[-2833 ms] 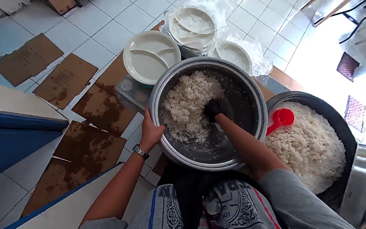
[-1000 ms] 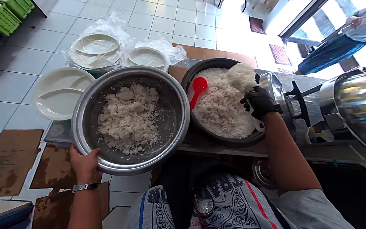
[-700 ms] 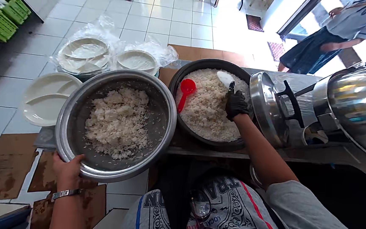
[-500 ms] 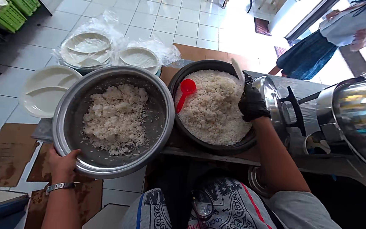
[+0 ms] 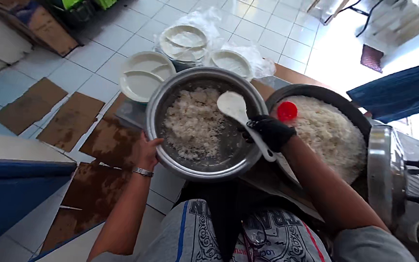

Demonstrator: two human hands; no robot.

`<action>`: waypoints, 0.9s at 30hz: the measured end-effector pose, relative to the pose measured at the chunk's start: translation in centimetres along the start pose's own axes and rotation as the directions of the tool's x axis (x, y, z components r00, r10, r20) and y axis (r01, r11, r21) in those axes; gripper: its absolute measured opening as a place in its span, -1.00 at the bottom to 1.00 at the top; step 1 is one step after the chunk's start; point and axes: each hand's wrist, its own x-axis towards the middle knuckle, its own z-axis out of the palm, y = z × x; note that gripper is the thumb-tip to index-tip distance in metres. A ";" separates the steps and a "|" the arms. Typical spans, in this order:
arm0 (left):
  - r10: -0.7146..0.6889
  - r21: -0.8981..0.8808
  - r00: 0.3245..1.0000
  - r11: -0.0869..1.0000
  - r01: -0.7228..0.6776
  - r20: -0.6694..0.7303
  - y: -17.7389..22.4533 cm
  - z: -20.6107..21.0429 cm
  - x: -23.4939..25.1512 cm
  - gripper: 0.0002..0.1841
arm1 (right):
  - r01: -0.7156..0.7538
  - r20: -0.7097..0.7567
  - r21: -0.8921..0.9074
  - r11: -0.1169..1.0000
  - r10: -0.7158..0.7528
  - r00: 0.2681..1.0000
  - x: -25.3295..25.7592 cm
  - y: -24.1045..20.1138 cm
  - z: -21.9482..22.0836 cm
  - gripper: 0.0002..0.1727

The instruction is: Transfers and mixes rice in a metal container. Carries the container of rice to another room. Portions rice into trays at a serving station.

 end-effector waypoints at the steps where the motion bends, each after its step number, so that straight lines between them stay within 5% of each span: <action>1: -0.009 -0.031 0.999 0.999 0.010 0.033 0.0 -0.1 0.0 -0.02 | -0.074 -0.046 -0.053 0.996 0.072 0.996 1.4 0.2 1.7 -0.73; 3: -0.010 -0.079 0.997 0.997 0.017 0.080 0.2 -0.3 0.2 0.04 | -0.182 -0.141 -0.299 0.937 0.145 0.979 4.6 1.2 3.1 -0.69; 5: -0.007 -0.097 0.993 0.995 0.019 0.121 0.2 -0.5 0.6 0.08 | -0.252 -0.217 -0.651 0.716 0.143 0.966 8.0 2.2 2.8 -0.67; 9: -0.010 -0.071 0.984 0.997 0.022 0.175 0.3 -0.8 1.1 0.13 | -0.205 -0.194 -0.883 0.422 0.070 0.978 13.9 1.0 3.7 -0.56; 16: -0.012 -0.039 0.984 0.999 0.019 0.176 0.7 -0.8 1.8 0.11 | -0.116 -0.215 -0.604 0.788 -0.021 0.976 21.5 2.8 6.5 -0.57; 21: -0.020 -0.016 0.992 1.000 0.022 0.129 0.3 -1.5 2.6 0.14 | 0.134 -0.126 -0.624 0.770 -0.269 0.955 24.2 4.4 7.9 -0.51; 27: -0.027 -0.013 0.994 1.000 0.028 0.108 0.5 -1.4 1.8 0.15 | 0.131 -0.059 -0.608 0.783 -0.209 0.976 23.0 4.1 8.2 -0.51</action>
